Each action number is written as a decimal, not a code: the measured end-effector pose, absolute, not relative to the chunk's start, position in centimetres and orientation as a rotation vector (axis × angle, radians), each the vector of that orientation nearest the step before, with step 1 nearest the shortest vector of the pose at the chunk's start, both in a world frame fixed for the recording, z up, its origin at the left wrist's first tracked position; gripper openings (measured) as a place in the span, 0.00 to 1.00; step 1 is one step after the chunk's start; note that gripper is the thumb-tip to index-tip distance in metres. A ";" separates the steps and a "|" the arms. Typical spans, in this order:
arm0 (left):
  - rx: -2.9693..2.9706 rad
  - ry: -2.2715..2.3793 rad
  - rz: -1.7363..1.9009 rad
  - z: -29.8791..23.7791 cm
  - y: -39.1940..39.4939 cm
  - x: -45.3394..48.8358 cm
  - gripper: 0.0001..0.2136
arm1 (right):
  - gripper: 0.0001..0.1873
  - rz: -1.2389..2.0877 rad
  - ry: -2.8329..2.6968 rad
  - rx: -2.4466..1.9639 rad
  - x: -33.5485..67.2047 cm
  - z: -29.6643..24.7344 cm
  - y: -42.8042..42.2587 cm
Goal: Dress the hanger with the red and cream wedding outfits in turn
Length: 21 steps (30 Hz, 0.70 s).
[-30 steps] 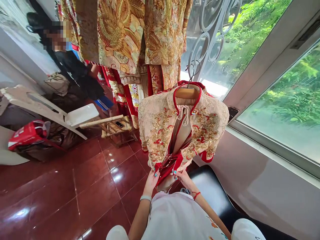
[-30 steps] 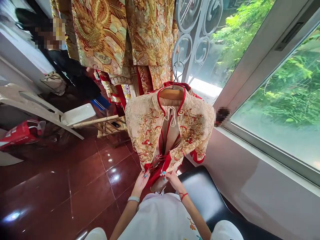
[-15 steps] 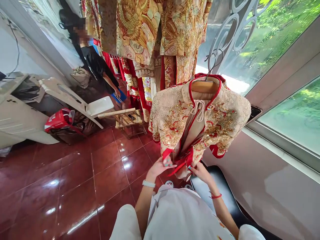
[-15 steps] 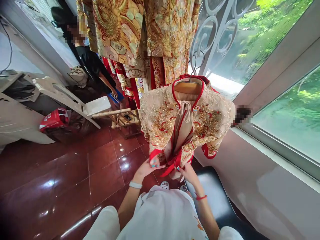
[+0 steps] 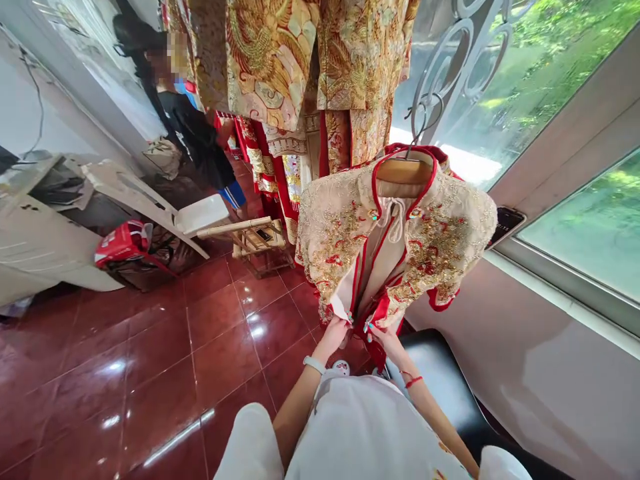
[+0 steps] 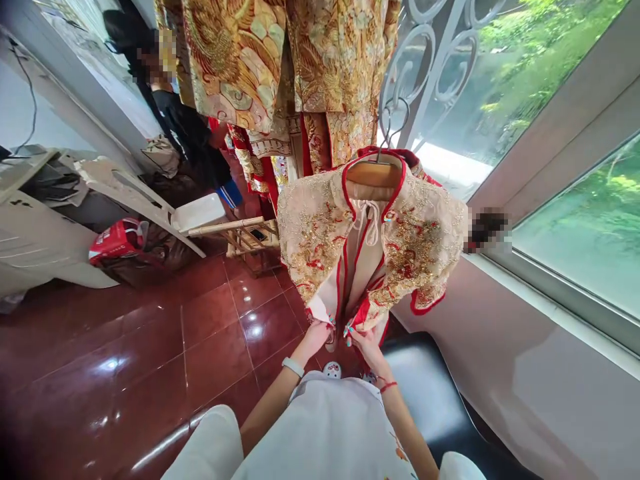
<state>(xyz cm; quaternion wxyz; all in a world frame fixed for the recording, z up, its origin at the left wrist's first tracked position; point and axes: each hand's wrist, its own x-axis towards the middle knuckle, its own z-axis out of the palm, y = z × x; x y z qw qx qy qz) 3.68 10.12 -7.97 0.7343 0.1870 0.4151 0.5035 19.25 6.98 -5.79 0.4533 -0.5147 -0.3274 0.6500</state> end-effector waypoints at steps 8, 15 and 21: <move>0.363 0.947 1.137 -8.7 8.9 1.9 0.13 | 0.16 1.344 -0.712 -0.975 25.7 -3.9 5.8; 0.354 0.940 1.095 -8.5 8.5 3.1 0.18 | 0.23 1.497 -0.478 -1.066 21.1 -7.3 5.3; 0.357 0.975 1.091 -8.3 8.4 3.1 0.21 | 0.16 1.283 -0.697 -1.329 22.4 -8.5 7.8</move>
